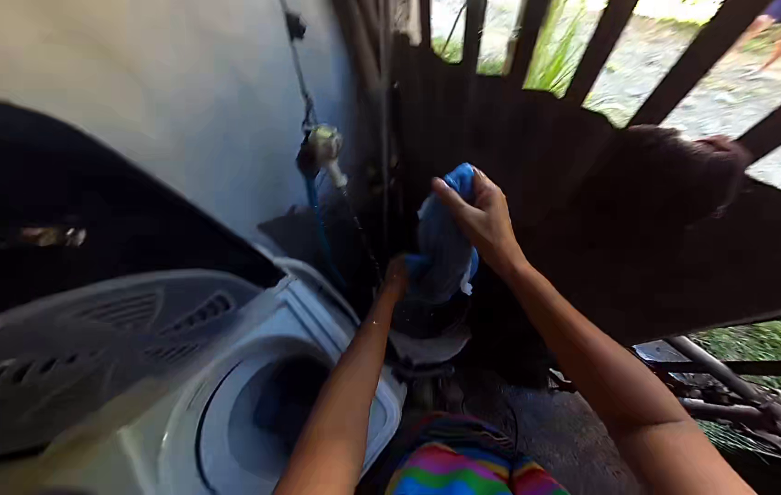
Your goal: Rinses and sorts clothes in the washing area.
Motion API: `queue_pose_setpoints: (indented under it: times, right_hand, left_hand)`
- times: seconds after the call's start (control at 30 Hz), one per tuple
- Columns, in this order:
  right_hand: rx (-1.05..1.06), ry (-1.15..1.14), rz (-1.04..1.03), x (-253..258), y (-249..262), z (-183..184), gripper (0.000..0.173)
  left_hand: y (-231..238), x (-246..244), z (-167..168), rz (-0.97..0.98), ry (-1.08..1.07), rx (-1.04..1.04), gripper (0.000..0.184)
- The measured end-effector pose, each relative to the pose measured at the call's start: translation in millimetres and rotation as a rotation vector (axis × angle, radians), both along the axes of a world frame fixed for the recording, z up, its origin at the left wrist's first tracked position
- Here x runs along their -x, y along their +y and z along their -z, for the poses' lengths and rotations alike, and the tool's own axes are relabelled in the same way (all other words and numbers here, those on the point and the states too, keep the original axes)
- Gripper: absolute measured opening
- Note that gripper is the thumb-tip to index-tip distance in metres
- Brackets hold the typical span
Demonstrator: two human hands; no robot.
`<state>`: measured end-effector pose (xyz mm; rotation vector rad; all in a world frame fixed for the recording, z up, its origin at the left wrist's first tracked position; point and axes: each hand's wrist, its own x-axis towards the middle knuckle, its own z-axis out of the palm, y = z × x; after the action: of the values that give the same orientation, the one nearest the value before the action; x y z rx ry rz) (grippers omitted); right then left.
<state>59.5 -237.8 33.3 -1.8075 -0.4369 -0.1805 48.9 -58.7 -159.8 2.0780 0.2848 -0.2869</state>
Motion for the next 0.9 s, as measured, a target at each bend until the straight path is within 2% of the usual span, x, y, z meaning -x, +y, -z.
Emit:
queue_pose_setpoints:
  times: [0.1,0.2,0.27,0.33,0.43,0.5,0.63,0.73,0.8,0.9]
  right_hand:
    - [0.37,0.34,-0.111,-3.2,-13.7,100.1,0.041]
    - [0.688,0.711,-0.274,-0.5,-21.8,181.5,0.065]
    - [0.642,0.838,-0.278,11.2,-25.0,208.1,0.068]
    - [0.442,1.001,-0.227,23.0,-27.2,224.8,0.064]
    - [0.198,1.203,-0.173,34.7,-29.0,240.6,0.064]
    - [0.112,1.236,-0.122,32.1,-32.7,242.5,0.064]
    - [-0.085,1.343,-0.007,26.6,-34.7,251.4,0.07]
    - [-0.191,1.35,0.021,18.0,-16.6,242.2,0.075]
    - [-0.283,1.342,0.002,13.7,3.1,232.6,0.082]
    - [-0.484,1.328,-0.084,6.0,38.9,206.7,0.093]
  left_hand:
    - [1.6,-10.6,-23.9,0.039,0.013,-0.082,0.033]
    - [-9.7,-2.9,-24.9,0.016,-0.048,-0.104,0.032]
    - [-16.1,0.6,-7.1,-0.032,-0.006,-0.15,0.033]
    - [-19.6,15.2,21.3,-0.057,0.146,-0.187,0.042]
    - [-15.1,35.8,96.1,-0.037,0.337,-0.272,0.051]
    - [-15.9,37.3,98.6,-0.075,0.37,-0.234,0.052]
    - [-1.3,22.6,67.3,-0.339,0.23,0.061,0.053]
    - [17.5,3.5,-4.4,-0.481,0.1,0.22,0.052]
    - [29.8,3.4,-50.0,-0.485,0.011,0.268,0.053]
    - [35.0,22.1,-108.0,-0.34,-0.122,0.265,0.048]
